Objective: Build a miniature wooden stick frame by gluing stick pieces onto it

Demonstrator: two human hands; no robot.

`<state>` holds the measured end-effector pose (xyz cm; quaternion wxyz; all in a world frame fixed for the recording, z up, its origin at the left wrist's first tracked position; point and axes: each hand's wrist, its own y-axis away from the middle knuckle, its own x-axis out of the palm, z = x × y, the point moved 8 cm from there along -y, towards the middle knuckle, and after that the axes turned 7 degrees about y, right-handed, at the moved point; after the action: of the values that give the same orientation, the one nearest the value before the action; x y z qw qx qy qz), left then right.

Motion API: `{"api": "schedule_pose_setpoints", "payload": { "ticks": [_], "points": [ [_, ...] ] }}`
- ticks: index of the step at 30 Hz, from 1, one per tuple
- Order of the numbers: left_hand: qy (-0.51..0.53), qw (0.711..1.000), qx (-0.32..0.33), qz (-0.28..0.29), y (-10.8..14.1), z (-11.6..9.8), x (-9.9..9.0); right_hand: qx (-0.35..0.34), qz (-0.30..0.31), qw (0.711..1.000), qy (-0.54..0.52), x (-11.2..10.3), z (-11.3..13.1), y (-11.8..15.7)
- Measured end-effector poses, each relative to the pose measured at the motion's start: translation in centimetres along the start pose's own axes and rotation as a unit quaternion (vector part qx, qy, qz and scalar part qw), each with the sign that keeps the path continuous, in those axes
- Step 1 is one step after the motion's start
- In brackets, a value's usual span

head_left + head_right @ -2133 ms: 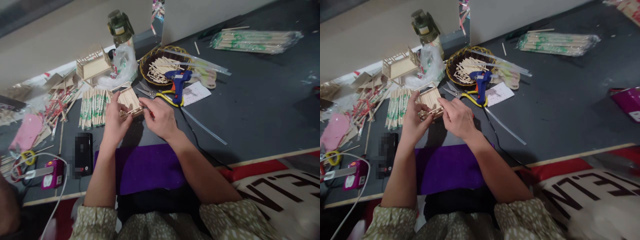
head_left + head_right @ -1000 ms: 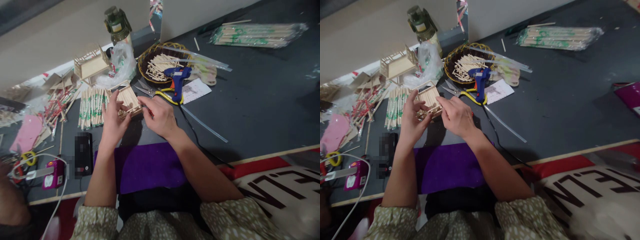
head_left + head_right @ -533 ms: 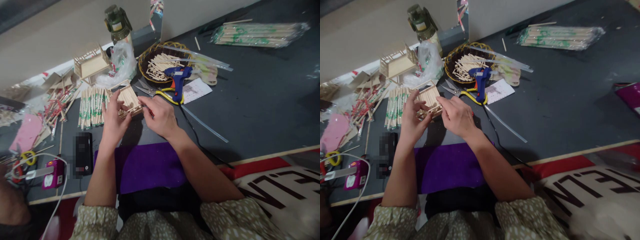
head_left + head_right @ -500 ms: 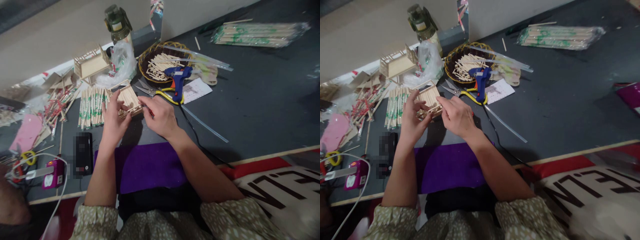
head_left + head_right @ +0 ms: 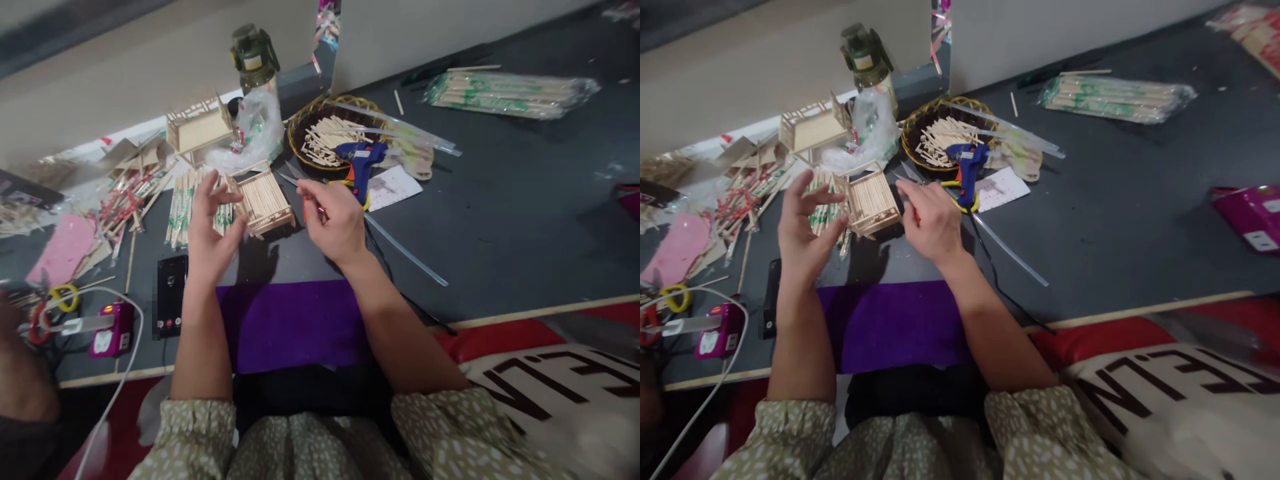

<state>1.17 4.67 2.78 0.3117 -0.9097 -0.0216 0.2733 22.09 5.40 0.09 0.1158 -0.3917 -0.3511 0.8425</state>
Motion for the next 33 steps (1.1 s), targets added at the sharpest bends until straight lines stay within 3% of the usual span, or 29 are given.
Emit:
{"api": "schedule_pose_setpoints", "payload": {
  "ticks": [4,7,12,19,26,30,33],
  "points": [
    [0.026,0.987,-0.022,-0.16,1.5,1.1,-2.9,0.014,-0.048,0.999,-0.004,-0.9,-1.1,-0.1],
    [0.009,0.973,-0.022,-0.231,3.0,1.7,-3.4,0.013,-0.077,0.997,0.003,-0.8,-1.6,0.1],
    [0.044,0.965,0.004,-0.259,3.9,2.6,-2.8,0.011,-0.139,0.99,0.01,-0.6,-1.7,0.6],
    [0.128,0.952,-0.015,-0.278,4.4,4.1,-2.9,0.021,-0.114,0.993,0.019,0.1,-1.6,0.9],
    [0.168,0.925,-0.017,-0.341,4.8,4.1,-3.4,0.009,-0.143,0.99,0.009,-0.4,-1.0,1.3],
    [0.17,0.91,0.003,-0.378,4.9,3.5,-3.9,0.051,-0.14,0.989,-0.021,-0.3,-1.4,1.5],
    [0.159,0.915,0.016,-0.37,4.8,2.6,-3.7,0.089,-0.137,0.986,-0.031,-0.6,-1.8,1.7]
  ]
}}
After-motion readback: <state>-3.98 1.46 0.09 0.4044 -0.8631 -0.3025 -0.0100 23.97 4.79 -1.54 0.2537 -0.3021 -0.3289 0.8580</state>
